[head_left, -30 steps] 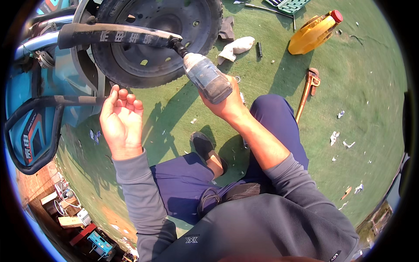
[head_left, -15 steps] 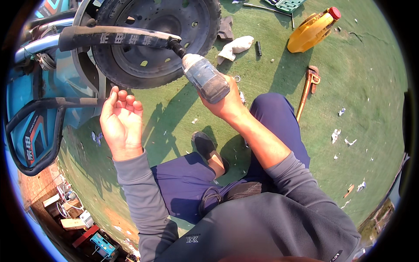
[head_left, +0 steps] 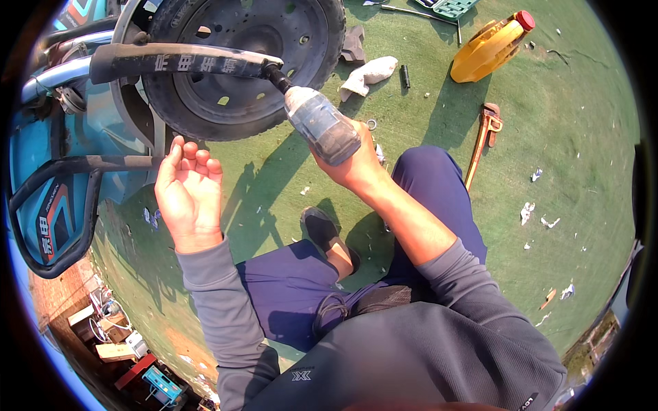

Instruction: The person sits on the ground and repeatedly removes and reattaches a scooter wheel using a cordless impact driver. They align the wheel with the axle, tighten the axle nut, and then loosen it again to remove the wheel multiple times.

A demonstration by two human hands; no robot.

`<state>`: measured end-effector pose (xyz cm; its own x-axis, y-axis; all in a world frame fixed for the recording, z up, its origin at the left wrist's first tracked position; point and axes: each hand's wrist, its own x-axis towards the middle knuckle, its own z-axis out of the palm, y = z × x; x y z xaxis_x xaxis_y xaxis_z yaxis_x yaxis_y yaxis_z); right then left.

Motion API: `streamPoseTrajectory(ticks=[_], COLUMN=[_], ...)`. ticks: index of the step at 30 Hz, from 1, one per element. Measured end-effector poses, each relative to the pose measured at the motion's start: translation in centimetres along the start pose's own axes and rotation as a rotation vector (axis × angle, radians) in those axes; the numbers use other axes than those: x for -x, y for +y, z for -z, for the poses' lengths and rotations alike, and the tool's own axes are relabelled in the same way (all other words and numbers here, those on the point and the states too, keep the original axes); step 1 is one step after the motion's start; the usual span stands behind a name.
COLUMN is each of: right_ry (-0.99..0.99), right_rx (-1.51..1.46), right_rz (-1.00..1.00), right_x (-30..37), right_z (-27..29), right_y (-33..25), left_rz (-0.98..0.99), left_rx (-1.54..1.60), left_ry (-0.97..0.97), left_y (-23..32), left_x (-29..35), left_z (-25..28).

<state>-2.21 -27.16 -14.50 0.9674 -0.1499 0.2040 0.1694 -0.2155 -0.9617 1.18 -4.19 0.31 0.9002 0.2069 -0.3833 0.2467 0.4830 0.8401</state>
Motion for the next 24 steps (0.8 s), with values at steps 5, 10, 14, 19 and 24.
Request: streamPoseTrajectory(ticks=[5, 10, 14, 19, 24], right_ry=[-0.015, -0.012, -0.007, -0.029, -0.020], right_rx=[-0.005, 0.021, 0.027, 0.006, -0.016], right_rz=[-0.042, 0.001, 0.024, -0.033, -0.030], right_x=[-0.04, -0.03, 0.01, 0.14, 0.10], right_z=[-0.05, -0.15, -0.14, -0.05, -0.13], right_y=[0.23, 0.24, 0.73, 0.38, 0.87], left_rz=[0.005, 0.010, 0.026, 0.016, 0.006], left_rx=[-0.002, 0.005, 0.029, 0.012, -0.019], left_ry=[0.001, -0.007, -0.041, -0.009, 0.019], left_y=[-0.17, -0.14, -0.02, -0.04, -0.37], left_x=[-0.01, -0.20, -0.58, -0.71, -0.73], left_z=[-0.26, -0.09, 0.37, 0.26, -0.44])
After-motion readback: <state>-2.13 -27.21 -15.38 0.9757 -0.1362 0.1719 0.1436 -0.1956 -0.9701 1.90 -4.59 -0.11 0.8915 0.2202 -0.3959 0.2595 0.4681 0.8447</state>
